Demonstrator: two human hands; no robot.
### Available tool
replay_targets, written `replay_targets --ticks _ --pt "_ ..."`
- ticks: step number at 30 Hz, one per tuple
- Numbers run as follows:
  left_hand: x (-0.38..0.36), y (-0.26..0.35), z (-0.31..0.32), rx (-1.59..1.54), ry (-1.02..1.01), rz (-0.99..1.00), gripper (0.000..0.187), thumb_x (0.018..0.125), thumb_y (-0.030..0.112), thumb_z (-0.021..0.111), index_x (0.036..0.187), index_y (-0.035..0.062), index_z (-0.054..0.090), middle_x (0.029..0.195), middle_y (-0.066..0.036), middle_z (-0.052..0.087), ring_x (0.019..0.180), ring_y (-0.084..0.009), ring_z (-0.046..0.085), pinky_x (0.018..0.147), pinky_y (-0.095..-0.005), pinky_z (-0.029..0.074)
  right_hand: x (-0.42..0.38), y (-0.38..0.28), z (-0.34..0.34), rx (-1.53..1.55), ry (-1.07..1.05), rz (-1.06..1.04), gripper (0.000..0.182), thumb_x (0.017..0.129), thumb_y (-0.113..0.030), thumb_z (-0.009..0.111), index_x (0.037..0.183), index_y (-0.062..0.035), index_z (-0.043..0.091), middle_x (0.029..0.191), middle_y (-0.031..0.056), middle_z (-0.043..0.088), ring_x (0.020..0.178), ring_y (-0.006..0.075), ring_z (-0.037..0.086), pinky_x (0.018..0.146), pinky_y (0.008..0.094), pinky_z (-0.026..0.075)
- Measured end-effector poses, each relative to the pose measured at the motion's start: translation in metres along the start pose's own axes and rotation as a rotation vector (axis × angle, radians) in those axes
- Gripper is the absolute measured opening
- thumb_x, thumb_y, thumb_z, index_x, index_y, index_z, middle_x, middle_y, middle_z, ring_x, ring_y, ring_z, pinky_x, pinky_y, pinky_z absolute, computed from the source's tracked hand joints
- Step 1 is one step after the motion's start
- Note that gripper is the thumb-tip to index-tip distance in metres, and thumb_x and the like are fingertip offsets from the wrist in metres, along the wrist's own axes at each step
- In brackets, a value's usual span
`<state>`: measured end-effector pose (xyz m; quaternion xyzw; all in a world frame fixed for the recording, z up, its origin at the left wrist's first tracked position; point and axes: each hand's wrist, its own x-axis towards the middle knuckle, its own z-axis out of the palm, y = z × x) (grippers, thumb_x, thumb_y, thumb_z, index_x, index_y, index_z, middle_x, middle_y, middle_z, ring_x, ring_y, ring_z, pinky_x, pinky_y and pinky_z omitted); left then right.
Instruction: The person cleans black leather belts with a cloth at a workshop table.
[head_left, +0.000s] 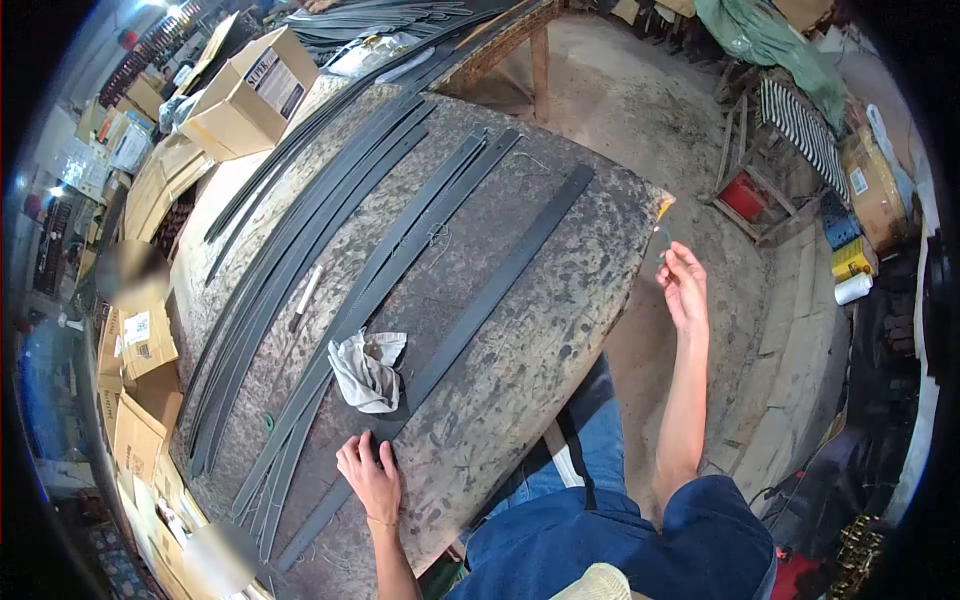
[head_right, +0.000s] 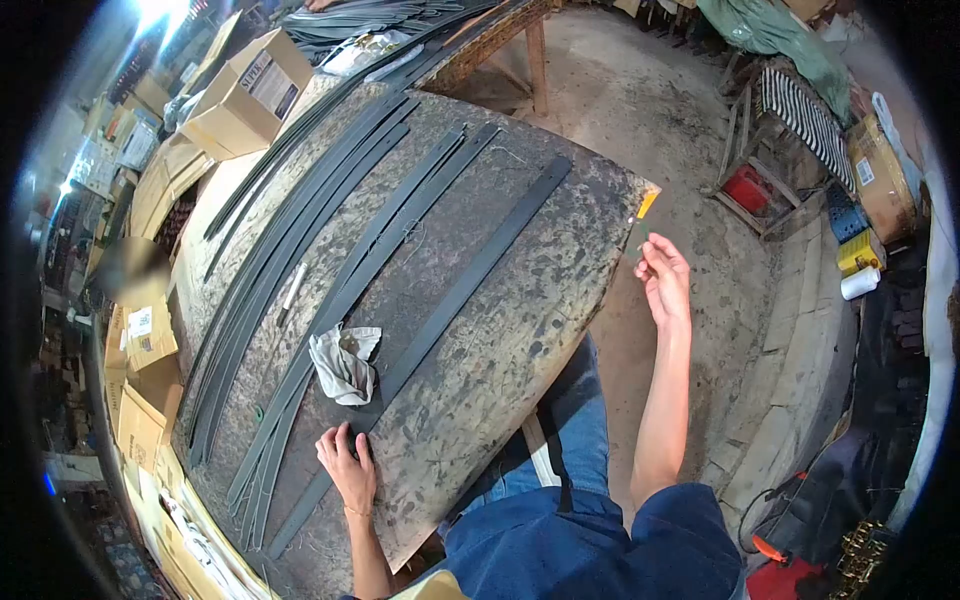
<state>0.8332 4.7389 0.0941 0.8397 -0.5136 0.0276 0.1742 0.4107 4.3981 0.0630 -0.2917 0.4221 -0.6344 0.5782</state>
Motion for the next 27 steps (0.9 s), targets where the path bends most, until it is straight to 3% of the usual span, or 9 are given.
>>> replay_targets --ticks 2,5,11,17,19,21,22,25,27 --pt "-0.005 0.002 -0.005 0.001 -0.022 0.024 0.036 0.085 0.018 0.067 0.114 0.0006 0.057 0.109 -0.017 0.053 0.103 -0.0344 0.048 0.092 -0.0448 0.037 -0.002 0.005 -0.014 -0.165 -0.158 0.172 0.024 0.09 -0.005 0.064 0.113 0.0013 0.057 0.087 0.0036 0.063 0.061 0.0076 0.053 0.053 0.0221 0.043" --pt "-0.017 -0.001 -0.011 -0.003 -0.047 0.053 0.036 0.085 0.02 0.068 0.114 0.0016 0.058 0.108 -0.017 0.053 0.102 -0.0339 0.049 0.092 -0.0442 0.038 -0.004 0.016 -0.013 -0.244 -0.143 0.244 0.028 0.09 -0.005 0.065 0.115 0.0028 0.055 0.085 0.0031 0.062 0.059 0.0069 0.051 0.051 0.0216 0.041" --pt "-0.066 -0.029 -0.029 0.049 -0.068 0.039 0.036 0.084 0.015 0.067 0.116 0.0021 0.058 0.109 -0.016 0.054 0.103 -0.0343 0.05 0.093 -0.0453 0.039 -0.014 0.011 -0.02 -0.089 -0.116 0.248 0.031 0.091 -0.005 0.064 0.118 0.0052 0.054 0.085 0.0038 0.062 0.063 0.0081 0.054 0.056 0.0228 0.044" --pt "-0.099 -0.026 -0.028 0.084 0.023 -0.08 0.042 0.084 0.008 0.062 0.126 0.0043 0.057 0.125 -0.018 0.052 0.118 -0.0367 0.047 0.103 -0.0458 0.034 -0.023 0.011 -0.034 0.052 -0.217 0.15 0.028 0.093 -0.008 0.061 0.117 0.0025 0.055 0.096 0.0066 0.062 0.077 0.0129 0.057 0.068 0.027 0.048" --pt "-0.088 0.003 -0.041 0.114 -0.077 -0.202 0.053 0.08 0.019 0.067 0.13 0.0063 0.054 0.135 -0.018 0.047 0.126 -0.038 0.042 0.105 -0.0506 0.032 -0.035 0.005 -0.029 -0.104 -0.116 0.112 0.031 0.092 -0.011 0.061 0.12 0.0018 0.053 0.107 0.009 0.06 0.083 0.0166 0.057 0.076 0.0289 0.047" --pt "-0.097 0.02 -0.044 0.026 -0.043 -0.234 0.051 0.079 0.018 0.068 0.127 0.0051 0.054 0.14 -0.02 0.04 0.129 -0.0388 0.039 0.107 -0.0515 0.031 -0.005 0.024 -0.072 -0.017 -0.352 0.081 0.029 0.093 -0.012 0.06 0.118 0.0014 0.054 0.106 0.0086 0.059 0.085 0.0165 0.054 0.078 0.0288 0.047" --pt "-0.105 0.019 -0.038 -0.078 -0.005 -0.127 0.046 0.079 0.018 0.068 0.122 0.0047 0.057 0.139 -0.021 0.042 0.128 -0.0386 0.04 0.106 -0.0503 0.032 0.005 0.022 -0.075 -0.01 -0.424 0.162 0.026 0.094 -0.013 0.06 0.115 0.0005 0.055 0.103 0.0076 0.059 0.083 0.0156 0.053 0.077 0.0295 0.047" --pt "-0.123 0.039 -0.016 -0.374 0.044 0.13 0.033 0.081 0.01 0.065 0.112 0.0021 0.061 0.129 -0.02 0.054 0.121 -0.0363 0.051 0.104 -0.0465 0.04 0.002 0.02 -0.069 -0.025 -0.359 0.238 0.023 0.096 -0.014 0.059 0.113 0.0002 0.055 0.1 0.0061 0.057 0.084 0.0161 0.053 0.076 0.0294 0.046" --pt "-0.136 0.056 -0.007 -0.475 0.077 0.169 0.029 0.081 0.007 0.065 0.109 0.0019 0.062 0.126 -0.018 0.057 0.117 -0.0333 0.056 0.103 -0.0453 0.043 0.005 0.024 -0.076 -0.074 -0.368 0.25 0.025 0.096 -0.015 0.06 0.115 0.0001 0.055 0.101 0.0066 0.059 0.086 0.0162 0.054 0.079 0.0299 0.046"
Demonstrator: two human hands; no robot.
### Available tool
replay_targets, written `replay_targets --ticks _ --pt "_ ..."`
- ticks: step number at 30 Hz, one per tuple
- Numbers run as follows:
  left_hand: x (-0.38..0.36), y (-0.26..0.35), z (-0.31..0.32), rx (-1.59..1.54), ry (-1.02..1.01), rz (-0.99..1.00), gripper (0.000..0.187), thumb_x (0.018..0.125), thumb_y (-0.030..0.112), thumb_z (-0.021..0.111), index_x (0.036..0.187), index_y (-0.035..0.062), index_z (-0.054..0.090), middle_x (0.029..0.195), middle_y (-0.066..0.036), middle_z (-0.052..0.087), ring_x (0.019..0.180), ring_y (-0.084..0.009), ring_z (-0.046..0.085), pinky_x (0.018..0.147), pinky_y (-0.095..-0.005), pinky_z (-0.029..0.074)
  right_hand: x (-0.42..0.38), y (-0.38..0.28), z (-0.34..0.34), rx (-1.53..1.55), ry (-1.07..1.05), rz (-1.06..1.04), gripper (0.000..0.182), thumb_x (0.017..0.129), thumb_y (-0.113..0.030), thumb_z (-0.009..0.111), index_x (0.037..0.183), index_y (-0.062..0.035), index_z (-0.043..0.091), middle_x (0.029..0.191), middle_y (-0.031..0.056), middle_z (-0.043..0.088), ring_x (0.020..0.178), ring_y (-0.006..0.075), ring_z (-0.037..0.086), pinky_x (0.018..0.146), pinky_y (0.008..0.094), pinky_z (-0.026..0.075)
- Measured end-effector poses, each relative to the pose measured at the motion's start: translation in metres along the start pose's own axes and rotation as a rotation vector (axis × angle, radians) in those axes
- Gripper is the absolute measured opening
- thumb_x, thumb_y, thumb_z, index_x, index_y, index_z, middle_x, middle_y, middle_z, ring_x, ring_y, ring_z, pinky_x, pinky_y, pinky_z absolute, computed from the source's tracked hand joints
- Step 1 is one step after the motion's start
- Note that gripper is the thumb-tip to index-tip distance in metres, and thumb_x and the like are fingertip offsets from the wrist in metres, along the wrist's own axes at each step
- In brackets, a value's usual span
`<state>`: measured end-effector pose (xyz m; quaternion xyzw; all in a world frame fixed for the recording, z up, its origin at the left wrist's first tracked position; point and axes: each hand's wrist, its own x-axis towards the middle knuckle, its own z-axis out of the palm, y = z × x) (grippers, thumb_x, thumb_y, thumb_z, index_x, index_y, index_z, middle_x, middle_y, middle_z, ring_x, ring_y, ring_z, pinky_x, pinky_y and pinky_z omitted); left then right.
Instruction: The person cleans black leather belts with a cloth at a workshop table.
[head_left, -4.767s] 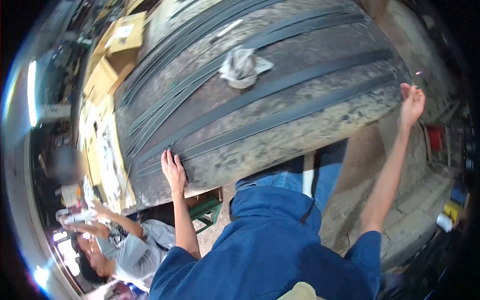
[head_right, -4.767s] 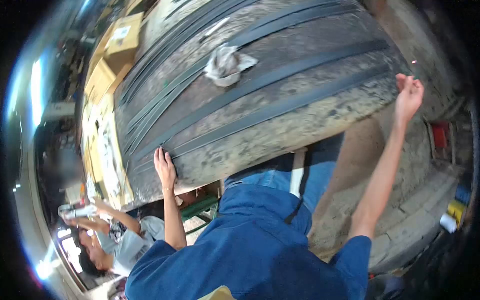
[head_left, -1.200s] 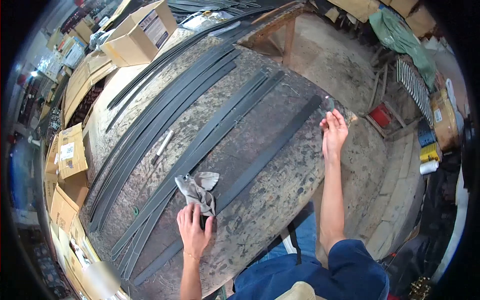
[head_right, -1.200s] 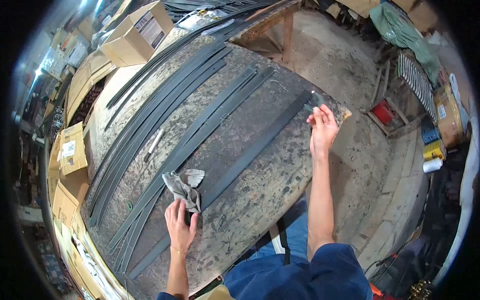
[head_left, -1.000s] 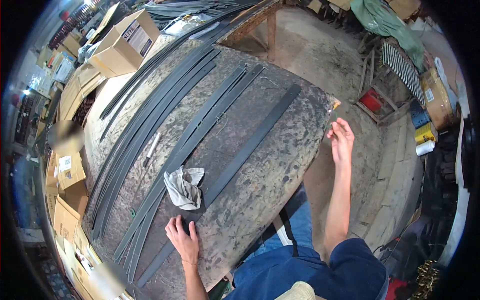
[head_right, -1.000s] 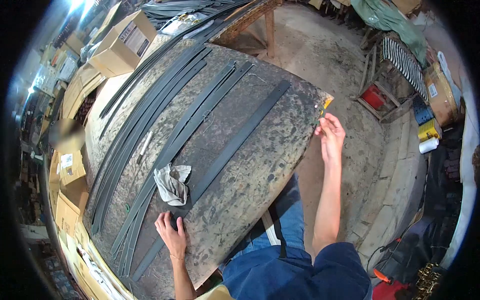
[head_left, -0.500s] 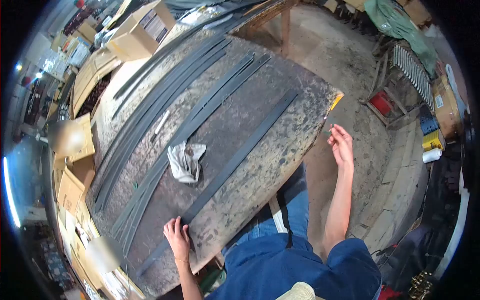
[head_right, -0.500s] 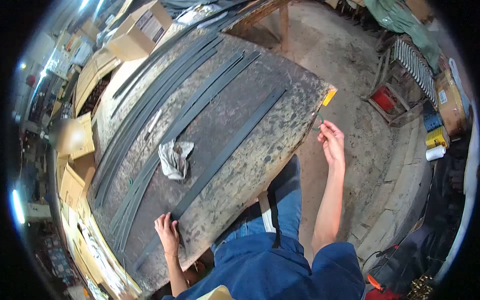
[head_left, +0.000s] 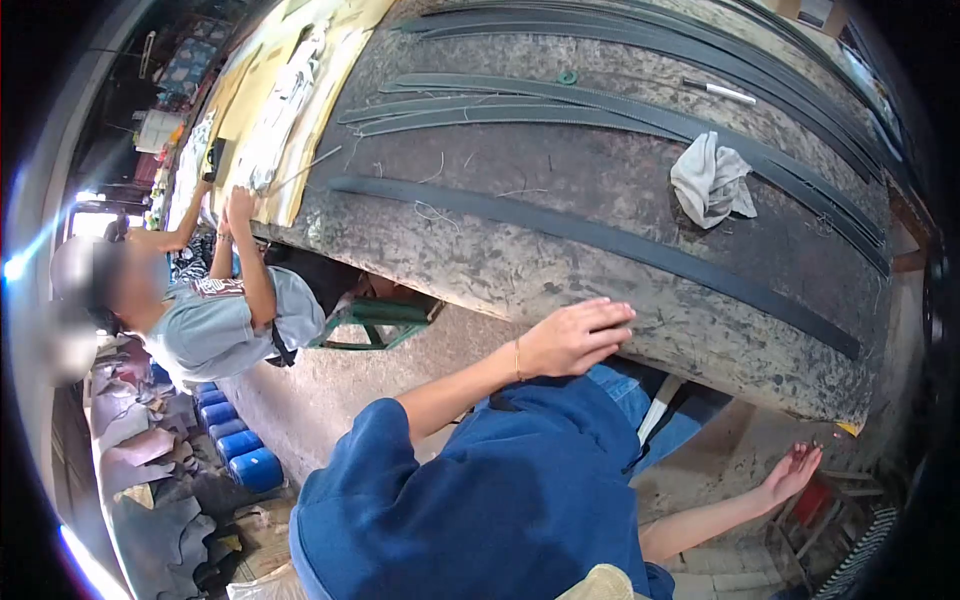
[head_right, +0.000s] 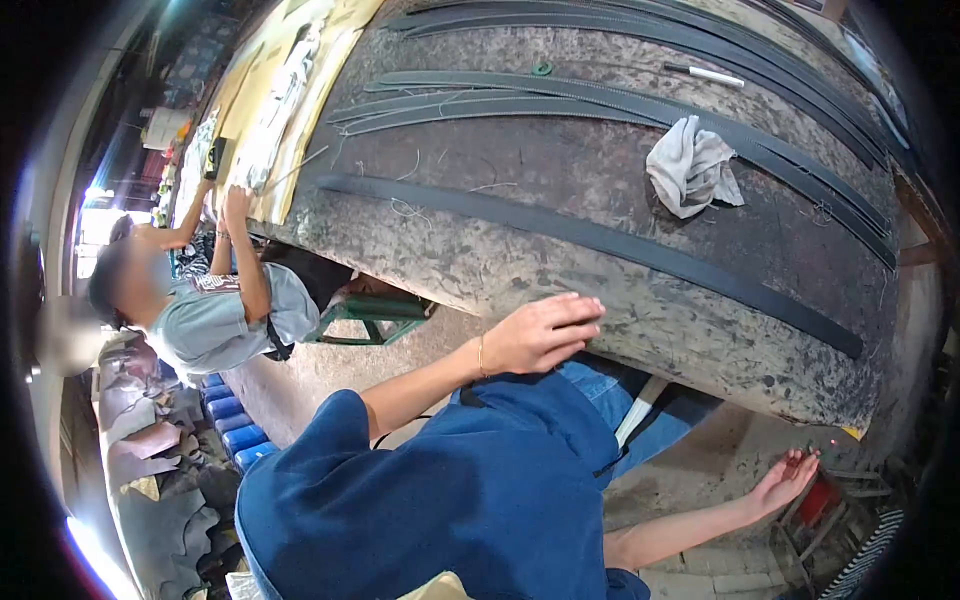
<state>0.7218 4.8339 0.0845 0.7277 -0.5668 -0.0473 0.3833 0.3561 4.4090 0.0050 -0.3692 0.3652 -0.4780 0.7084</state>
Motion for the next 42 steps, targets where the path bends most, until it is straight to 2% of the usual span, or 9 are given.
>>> replay_targets --ticks 4,7,11,15,19,26,36,39,42 --pt "-0.013 0.002 -0.01 0.085 0.079 -0.067 0.029 0.079 0.005 0.067 0.108 0.0032 0.063 0.121 -0.014 0.06 0.117 -0.0313 0.056 0.104 -0.0457 0.042 -0.02 -0.009 0.026 -0.023 -0.002 -0.011 0.027 0.096 -0.017 0.06 0.116 0.0 0.055 0.1 0.0072 0.059 0.088 0.0163 0.055 0.081 0.0301 0.047" --pt "-0.025 -0.03 -0.053 0.335 0.199 -0.304 0.034 0.079 0.006 0.066 0.112 0.0022 0.062 0.127 -0.016 0.057 0.123 -0.0333 0.051 0.107 -0.0476 0.038 -0.019 -0.003 0.019 -0.019 -0.03 -0.023 0.025 0.097 -0.016 0.058 0.115 0.0005 0.055 0.1 0.0077 0.059 0.088 0.0163 0.055 0.08 0.0298 0.047" --pt "-0.051 -0.086 -0.11 0.744 0.134 -0.627 0.053 0.09 0.035 0.06 0.134 0.0067 0.049 0.147 -0.018 0.035 0.138 -0.0407 0.028 0.111 -0.0532 0.025 -0.026 0.004 0.029 0.006 -0.065 0.003 0.023 0.098 -0.015 0.057 0.114 0.0012 0.055 0.097 0.0075 0.058 0.086 0.0163 0.054 0.08 0.03 0.047" --pt "-0.048 -0.095 -0.114 0.843 0.117 -0.619 0.056 0.086 0.042 0.064 0.132 0.0116 0.052 0.14 -0.018 0.042 0.131 -0.0397 0.036 0.107 -0.0507 0.03 -0.024 0.0 0.032 -0.045 -0.028 -0.017 0.026 0.098 -0.016 0.055 0.117 0.0013 0.054 0.095 0.0072 0.057 0.088 0.0169 0.054 0.081 0.0301 0.046" --pt "-0.024 -0.095 -0.1 0.664 0.245 -0.479 0.043 0.079 0.037 0.073 0.109 0.0082 0.065 0.109 -0.012 0.056 0.107 -0.0312 0.048 0.094 -0.0458 0.037 -0.03 -0.012 0.074 -0.054 -0.041 -0.059 0.023 0.099 -0.013 0.054 0.117 0.0005 0.052 0.098 0.0077 0.055 0.082 0.0166 0.052 0.079 0.0322 0.046" --pt "0.022 -0.081 -0.054 0.448 0.269 -0.304 0.04 0.073 0.038 0.075 0.099 0.0083 0.068 0.096 -0.007 0.056 0.097 -0.0288 0.05 0.093 -0.0457 0.037 -0.04 -0.015 0.128 -0.081 -0.125 -0.111 0.017 0.099 -0.009 0.053 0.113 -0.0003 0.051 0.105 0.0082 0.056 0.084 0.0165 0.051 0.078 0.0316 0.044" --pt "0.048 -0.063 -0.015 0.339 0.239 -0.131 0.026 0.078 0.022 0.072 0.103 0.0164 0.068 0.108 -0.01 0.055 0.106 -0.0297 0.05 0.099 -0.05 0.036 -0.059 0.028 0.184 -0.094 -0.153 0.007 0.015 0.098 -0.011 0.055 0.109 -0.0014 0.055 0.1 0.0066 0.059 0.081 0.0134 0.054 0.074 0.0299 0.047" --pt "0.046 -0.056 -0.009 0.221 0.288 -0.138 0.022 0.072 0.007 0.073 0.094 0.0094 0.067 0.1 -0.011 0.053 0.1 -0.0285 0.051 0.091 -0.0444 0.042 -0.061 0.032 0.193 -0.114 -0.158 0.024 0.015 0.098 -0.011 0.055 0.11 -0.0012 0.054 0.1 0.0066 0.058 0.081 0.0137 0.054 0.074 0.0302 0.047" --pt "0.048 -0.058 -0.002 0.179 0.365 -0.238 0.019 0.072 0.008 0.073 0.09 0.0047 0.067 0.097 -0.01 0.053 0.094 -0.028 0.051 0.087 -0.0438 0.042 -0.062 0.032 0.196 -0.113 -0.185 0.023 0.016 0.098 -0.011 0.054 0.111 -0.0009 0.053 0.1 0.007 0.059 0.081 0.014 0.055 0.074 0.0308 0.047"
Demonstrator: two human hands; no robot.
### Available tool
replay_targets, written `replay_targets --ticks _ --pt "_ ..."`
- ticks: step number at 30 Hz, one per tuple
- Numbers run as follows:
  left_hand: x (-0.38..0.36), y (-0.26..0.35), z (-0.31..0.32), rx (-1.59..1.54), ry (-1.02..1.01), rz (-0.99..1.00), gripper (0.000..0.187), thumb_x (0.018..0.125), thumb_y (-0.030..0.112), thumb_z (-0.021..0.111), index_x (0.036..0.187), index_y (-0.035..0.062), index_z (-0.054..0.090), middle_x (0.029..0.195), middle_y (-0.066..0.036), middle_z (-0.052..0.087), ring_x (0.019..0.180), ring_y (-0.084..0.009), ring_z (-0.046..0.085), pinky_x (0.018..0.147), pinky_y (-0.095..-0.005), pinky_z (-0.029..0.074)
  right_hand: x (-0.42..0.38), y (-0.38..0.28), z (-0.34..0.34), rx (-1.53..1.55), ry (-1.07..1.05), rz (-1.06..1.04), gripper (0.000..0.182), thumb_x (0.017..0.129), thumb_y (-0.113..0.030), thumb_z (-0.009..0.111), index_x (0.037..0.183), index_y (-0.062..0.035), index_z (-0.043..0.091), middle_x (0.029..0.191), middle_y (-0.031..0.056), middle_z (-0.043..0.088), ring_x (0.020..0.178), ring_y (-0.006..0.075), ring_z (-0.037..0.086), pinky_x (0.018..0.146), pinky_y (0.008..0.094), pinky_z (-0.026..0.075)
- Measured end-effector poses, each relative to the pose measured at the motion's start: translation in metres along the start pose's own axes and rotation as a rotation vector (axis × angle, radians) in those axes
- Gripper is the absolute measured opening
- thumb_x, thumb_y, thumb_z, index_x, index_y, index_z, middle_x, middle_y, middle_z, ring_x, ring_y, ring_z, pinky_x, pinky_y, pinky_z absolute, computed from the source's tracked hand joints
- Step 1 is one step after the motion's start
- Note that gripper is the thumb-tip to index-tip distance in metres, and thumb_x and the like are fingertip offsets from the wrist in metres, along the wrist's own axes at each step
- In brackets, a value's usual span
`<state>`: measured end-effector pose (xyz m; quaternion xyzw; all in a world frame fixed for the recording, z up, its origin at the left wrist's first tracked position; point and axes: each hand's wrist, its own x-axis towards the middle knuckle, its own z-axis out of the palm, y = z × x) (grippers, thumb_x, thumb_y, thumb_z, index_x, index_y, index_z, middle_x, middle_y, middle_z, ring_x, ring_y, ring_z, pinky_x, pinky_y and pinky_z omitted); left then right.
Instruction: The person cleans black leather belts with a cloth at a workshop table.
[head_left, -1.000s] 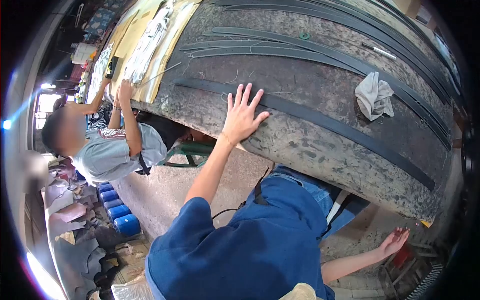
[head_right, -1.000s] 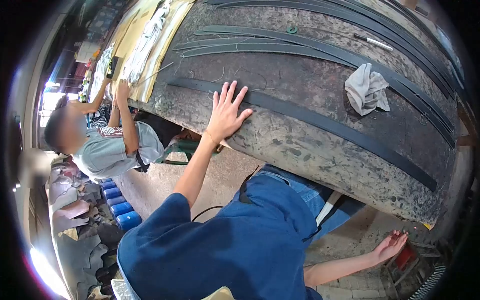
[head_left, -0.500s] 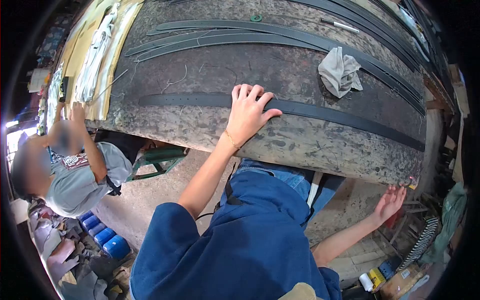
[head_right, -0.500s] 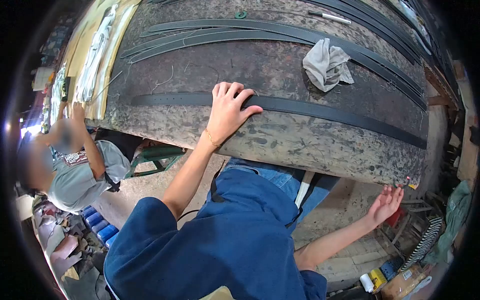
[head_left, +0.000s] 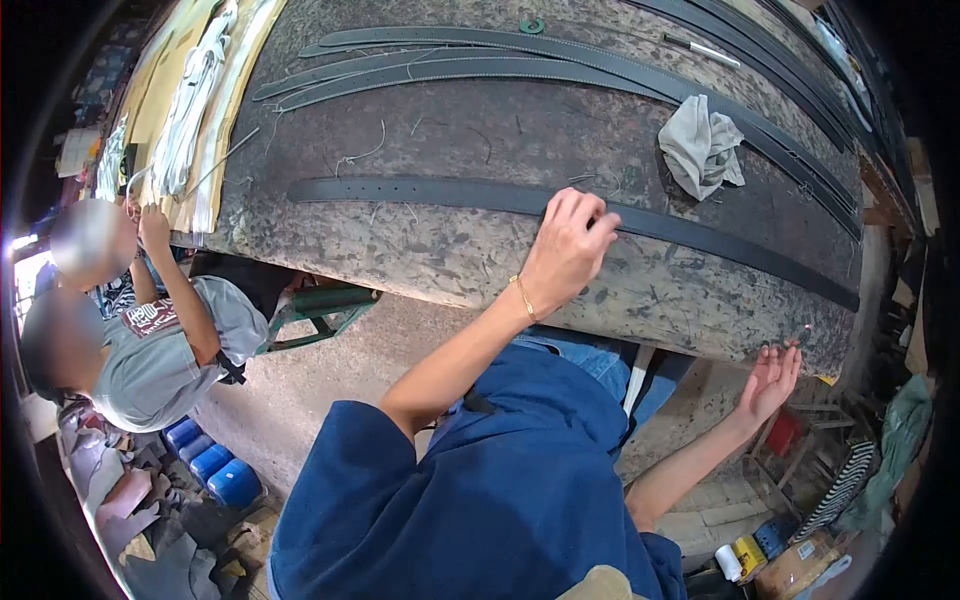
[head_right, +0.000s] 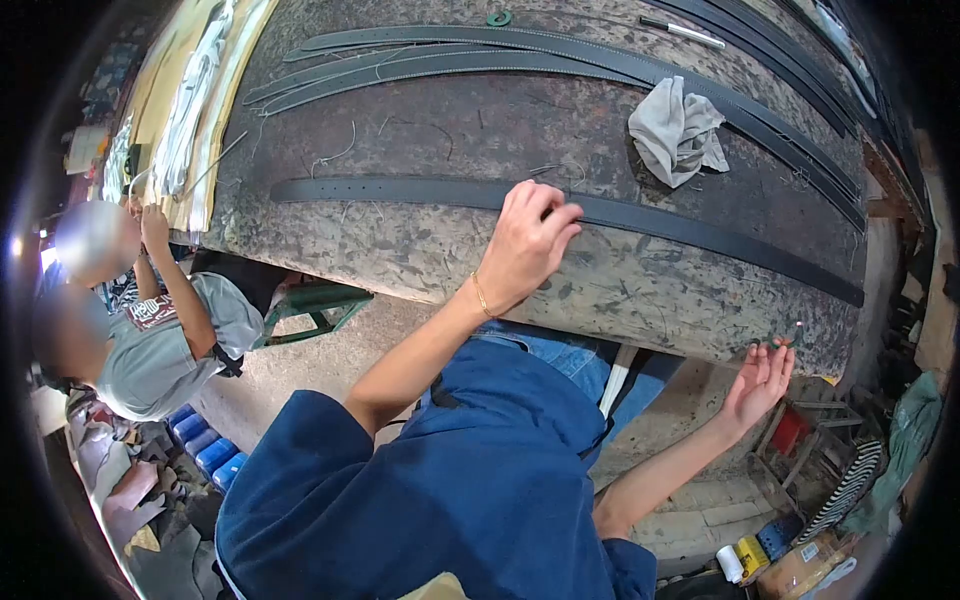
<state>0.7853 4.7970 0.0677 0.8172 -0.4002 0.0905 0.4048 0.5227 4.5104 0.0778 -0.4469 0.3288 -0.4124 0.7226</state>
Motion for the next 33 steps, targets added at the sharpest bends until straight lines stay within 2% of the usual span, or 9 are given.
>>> replay_targets --ticks 4,6,10,13,16,21,24,27,33 --pt "0.004 0.005 -0.002 -0.012 0.054 -0.121 0.015 0.073 0.007 0.072 0.086 0.0026 0.066 0.092 -0.01 0.054 0.09 -0.028 0.051 0.085 -0.0431 0.042 -0.002 -0.004 0.0 0.016 0.049 0.007 0.018 0.099 -0.011 0.054 0.113 -0.0006 0.052 0.101 0.007 0.058 0.081 0.0139 0.055 0.074 0.0311 0.047" --pt "-0.001 -0.005 0.0 0.07 0.017 0.027 0.015 0.074 0.008 0.072 0.086 0.0041 0.065 0.09 -0.009 0.055 0.089 -0.0284 0.052 0.085 -0.0427 0.042 -0.005 0.0 -0.002 -0.032 0.071 -0.003 0.02 0.099 -0.012 0.053 0.115 -0.0006 0.051 0.104 0.0072 0.058 0.082 0.0139 0.055 0.075 0.0314 0.046" --pt "-0.007 -0.012 -0.033 -0.003 0.043 0.069 0.013 0.074 0.008 0.072 0.083 0.0048 0.064 0.089 -0.008 0.058 0.091 -0.0286 0.054 0.085 -0.0426 0.042 -0.006 0.006 -0.002 -0.005 -0.044 0.037 0.019 0.099 -0.011 0.052 0.116 -0.0015 0.053 0.102 0.0055 0.058 0.082 0.0128 0.056 0.076 0.0297 0.046" --pt "-0.032 -0.045 -0.091 0.274 0.089 -0.052 0.021 0.072 0.013 0.076 0.089 0.0047 0.066 0.099 -0.01 0.06 0.097 -0.0304 0.056 0.089 -0.0425 0.042 -0.008 0.009 0.01 -0.035 -0.08 0.049 0.019 0.099 -0.011 0.053 0.116 -0.0013 0.053 0.1 0.005 0.058 0.081 0.0124 0.056 0.077 0.0285 0.047" --pt "-0.064 -0.081 -0.142 0.6 0.194 -0.359 0.039 0.078 0.021 0.075 0.109 0.0014 0.063 0.113 -0.015 0.057 0.109 -0.0329 0.05 0.095 -0.0435 0.04 -0.003 0.017 0.019 -0.056 -0.039 0.092 0.02 0.098 -0.011 0.054 0.115 -0.0009 0.053 0.101 0.0048 0.058 0.08 0.0119 0.054 0.076 0.0284 0.046" --pt "-0.089 -0.11 -0.187 0.598 0.167 -0.448 0.046 0.077 0.023 0.076 0.114 0.0009 0.062 0.114 -0.013 0.056 0.107 -0.0309 0.05 0.093 -0.042 0.041 0.008 0.023 0.062 -0.028 -0.222 0.113 0.02 0.098 -0.012 0.056 0.114 -0.0006 0.054 0.101 0.0038 0.057 0.081 0.0111 0.051 0.075 0.0281 0.043" --pt "-0.089 -0.112 -0.184 0.622 0.141 -0.368 0.043 0.078 0.021 0.076 0.114 0.002 0.063 0.109 -0.011 0.059 0.102 -0.0287 0.053 0.09 -0.0394 0.042 0.012 0.031 0.095 -0.034 -0.333 0.133 0.019 0.098 -0.012 0.056 0.113 -0.0014 0.055 0.102 0.0037 0.057 0.081 0.0108 0.05 0.075 0.0284 0.042" --pt "-0.094 -0.124 -0.184 0.486 0.417 -0.584 0.03 0.079 0.018 0.075 0.105 0.0047 0.066 0.089 -0.006 0.062 0.089 -0.0236 0.055 0.084 -0.0353 0.043 0.009 0.045 0.137 -0.067 -0.395 0.173 0.017 0.098 -0.011 0.055 0.113 -0.002 0.056 0.103 0.0041 0.057 0.081 0.0108 0.05 0.075 0.0291 0.042" --pt "-0.096 -0.14 -0.198 0.668 0.395 -0.614 0.026 0.078 0.021 0.076 0.099 0.0058 0.069 0.089 -0.004 0.061 0.087 -0.0229 0.054 0.084 -0.0359 0.04 -0.011 0.067 0.207 -0.111 -0.565 0.254 0.018 0.097 -0.01 0.056 0.113 -0.0009 0.056 0.102 0.0054 0.058 0.082 0.0106 0.052 0.078 0.0291 0.045"
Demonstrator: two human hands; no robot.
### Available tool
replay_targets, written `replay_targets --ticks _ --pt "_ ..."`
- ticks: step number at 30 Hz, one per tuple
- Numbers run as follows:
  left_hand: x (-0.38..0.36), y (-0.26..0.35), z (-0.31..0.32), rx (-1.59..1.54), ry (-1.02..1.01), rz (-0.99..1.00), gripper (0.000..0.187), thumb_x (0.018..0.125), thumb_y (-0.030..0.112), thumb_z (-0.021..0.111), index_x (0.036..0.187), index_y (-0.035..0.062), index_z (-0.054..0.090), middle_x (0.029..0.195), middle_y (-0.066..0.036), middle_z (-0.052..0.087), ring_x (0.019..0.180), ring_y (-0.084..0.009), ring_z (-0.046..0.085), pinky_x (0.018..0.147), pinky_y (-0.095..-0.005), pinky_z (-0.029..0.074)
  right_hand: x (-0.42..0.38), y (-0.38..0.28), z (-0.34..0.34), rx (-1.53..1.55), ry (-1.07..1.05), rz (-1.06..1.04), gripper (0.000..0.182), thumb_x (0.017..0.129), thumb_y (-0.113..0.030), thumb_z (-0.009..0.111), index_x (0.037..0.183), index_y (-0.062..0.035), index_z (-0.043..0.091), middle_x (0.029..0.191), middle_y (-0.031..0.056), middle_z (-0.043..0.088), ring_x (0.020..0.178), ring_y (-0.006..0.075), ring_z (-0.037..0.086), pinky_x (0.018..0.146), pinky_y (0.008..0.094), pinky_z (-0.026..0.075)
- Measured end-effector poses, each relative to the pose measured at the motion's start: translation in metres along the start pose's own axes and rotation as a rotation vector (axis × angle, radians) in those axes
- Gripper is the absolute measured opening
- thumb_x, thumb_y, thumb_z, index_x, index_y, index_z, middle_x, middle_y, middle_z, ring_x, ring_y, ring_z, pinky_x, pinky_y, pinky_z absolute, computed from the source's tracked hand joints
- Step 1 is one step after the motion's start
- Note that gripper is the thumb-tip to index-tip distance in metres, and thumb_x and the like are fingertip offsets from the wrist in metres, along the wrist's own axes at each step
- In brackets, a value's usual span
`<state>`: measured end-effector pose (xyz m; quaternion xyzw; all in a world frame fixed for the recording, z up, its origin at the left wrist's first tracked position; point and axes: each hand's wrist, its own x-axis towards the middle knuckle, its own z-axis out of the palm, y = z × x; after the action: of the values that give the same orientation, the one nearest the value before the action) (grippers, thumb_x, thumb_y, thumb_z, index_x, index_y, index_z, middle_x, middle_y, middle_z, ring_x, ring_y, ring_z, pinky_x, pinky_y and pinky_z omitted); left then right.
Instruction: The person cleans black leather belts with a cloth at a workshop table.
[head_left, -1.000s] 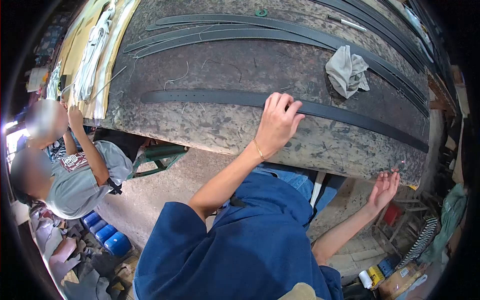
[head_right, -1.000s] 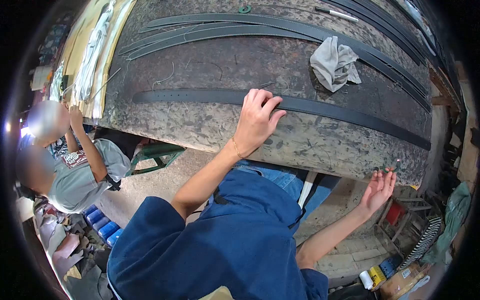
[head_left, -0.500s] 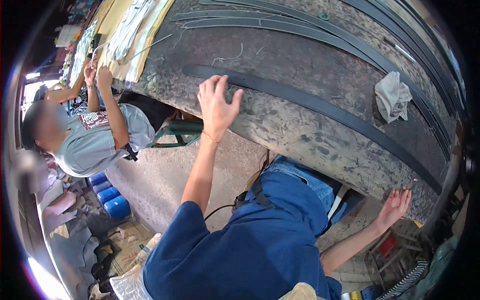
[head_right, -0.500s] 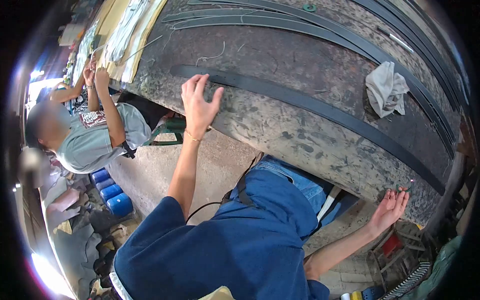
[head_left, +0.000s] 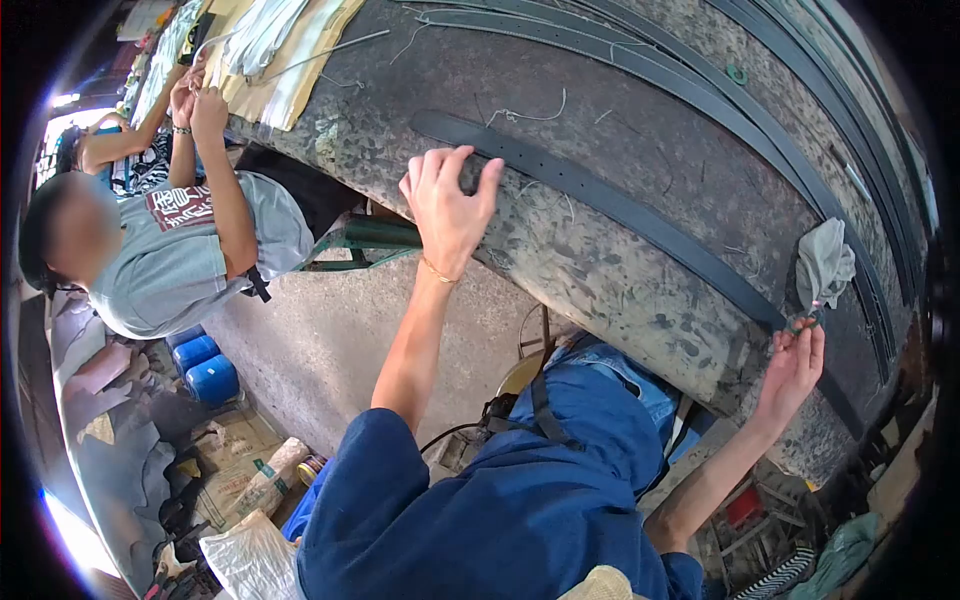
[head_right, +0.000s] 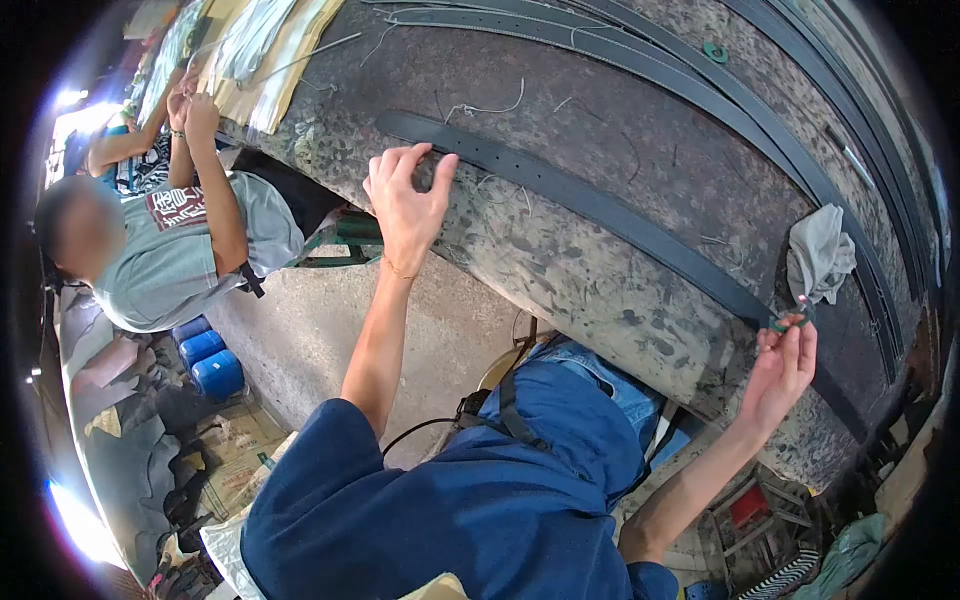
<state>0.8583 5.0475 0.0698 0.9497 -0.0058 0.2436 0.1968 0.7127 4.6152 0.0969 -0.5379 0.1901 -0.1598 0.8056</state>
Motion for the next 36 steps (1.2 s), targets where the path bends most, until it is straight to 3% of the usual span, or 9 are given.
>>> replay_targets --ticks 11,13,17,19,25,27,29,32,36 --pt "0.007 0.004 0.011 -0.108 -0.021 0.084 0.007 0.083 0.009 0.067 0.089 0.0071 0.067 0.091 -0.003 0.057 0.089 -0.0227 0.051 0.084 -0.0363 0.036 0.033 0.057 0.143 0.034 -0.276 0.112 0.021 0.093 -0.005 0.059 0.113 0.0024 0.059 0.099 0.0088 0.061 0.075 0.0125 0.054 0.066 0.0289 0.045" --pt "0.008 0.006 0.008 -0.094 -0.125 0.062 0.008 0.085 0.009 0.063 0.091 0.0054 0.064 0.096 -0.005 0.054 0.095 -0.0239 0.05 0.088 -0.0377 0.033 0.028 0.074 0.192 0.098 -0.13 0.147 0.021 0.093 -0.004 0.06 0.113 0.003 0.059 0.098 0.0101 0.062 0.071 0.0125 0.055 0.062 0.0274 0.045" --pt "0.011 0.002 0.0 -0.209 -0.188 0.027 0.007 0.086 0.009 0.06 0.09 0.0038 0.061 0.099 -0.007 0.051 0.098 -0.0245 0.048 0.092 -0.0376 0.03 0.023 0.113 0.26 0.148 -0.247 0.143 0.02 0.091 -0.005 0.063 0.109 0.0048 0.06 0.088 0.0071 0.063 0.069 0.01 0.056 0.058 0.0232 0.044" --pt "0.012 0.0 -0.007 -0.304 -0.274 0.03 0.007 0.085 0.008 0.06 0.089 0.0027 0.06 0.102 -0.009 0.049 0.097 -0.0256 0.046 0.093 -0.0369 0.031 0.024 0.131 0.28 -0.011 -0.248 0.026 0.019 0.09 -0.004 0.064 0.106 0.0046 0.06 0.086 0.0048 0.063 0.069 0.0078 0.056 0.058 0.0213 0.044" --pt "-0.016 -0.016 -0.026 -0.451 -0.356 -0.026 0.009 0.086 0.01 0.061 0.089 0.0014 0.059 0.109 -0.012 0.046 0.094 -0.0278 0.046 0.091 -0.0382 0.035 0.017 0.128 0.281 -0.244 -0.302 -0.03 0.02 0.089 -0.002 0.064 0.108 0.0037 0.06 0.084 0.0001 0.059 0.073 0.0034 0.052 0.063 0.0178 0.043" --pt "-0.019 -0.016 -0.023 -0.446 -0.332 -0.053 0.01 0.086 0.011 0.063 0.087 0.0022 0.059 0.106 -0.011 0.048 0.093 -0.0273 0.047 0.09 -0.0381 0.036 0.022 0.127 0.287 -0.241 -0.405 -0.013 0.021 0.089 -0.001 0.065 0.109 0.0029 0.061 0.085 0.0001 0.06 0.073 0.0035 0.052 0.064 0.0179 0.043" --pt "-0.016 -0.015 -0.02 -0.365 -0.269 0.108 0.009 0.085 0.011 0.063 0.087 0.0033 0.059 0.1 -0.009 0.05 0.092 -0.0268 0.047 0.088 -0.0385 0.037 0.024 0.133 0.292 -0.263 -0.432 -0.03 0.019 0.087 0.0 0.065 0.106 0.0016 0.064 0.083 -0.0002 0.061 0.069 0.0028 0.051 0.06 0.0181 0.042" --pt "-0.018 -0.02 -0.016 -0.415 -0.226 0.118 0.009 0.083 0.009 0.064 0.085 0.0031 0.058 0.089 -0.008 0.055 0.088 -0.0263 0.051 0.093 -0.0413 0.037 0.026 0.138 0.3 -0.345 -0.492 -0.088 0.015 0.084 0.003 0.064 0.098 0.0 0.068 0.076 -0.0006 0.06 0.06 0.0017 0.047 0.051 0.0188 0.037" --pt "-0.018 -0.022 -0.016 -0.517 -0.221 0.099 0.009 0.081 0.006 0.065 0.083 0.0025 0.057 0.083 -0.007 0.059 0.083 -0.0255 0.057 0.099 -0.0445 0.037 0.029 0.141 0.299 -0.465 -0.542 -0.19 0.014 0.082 0.004 0.065 0.096 0.0008 0.069 0.073 -0.0003 0.058 0.058 0.003 0.045 0.051 0.0191 0.037"
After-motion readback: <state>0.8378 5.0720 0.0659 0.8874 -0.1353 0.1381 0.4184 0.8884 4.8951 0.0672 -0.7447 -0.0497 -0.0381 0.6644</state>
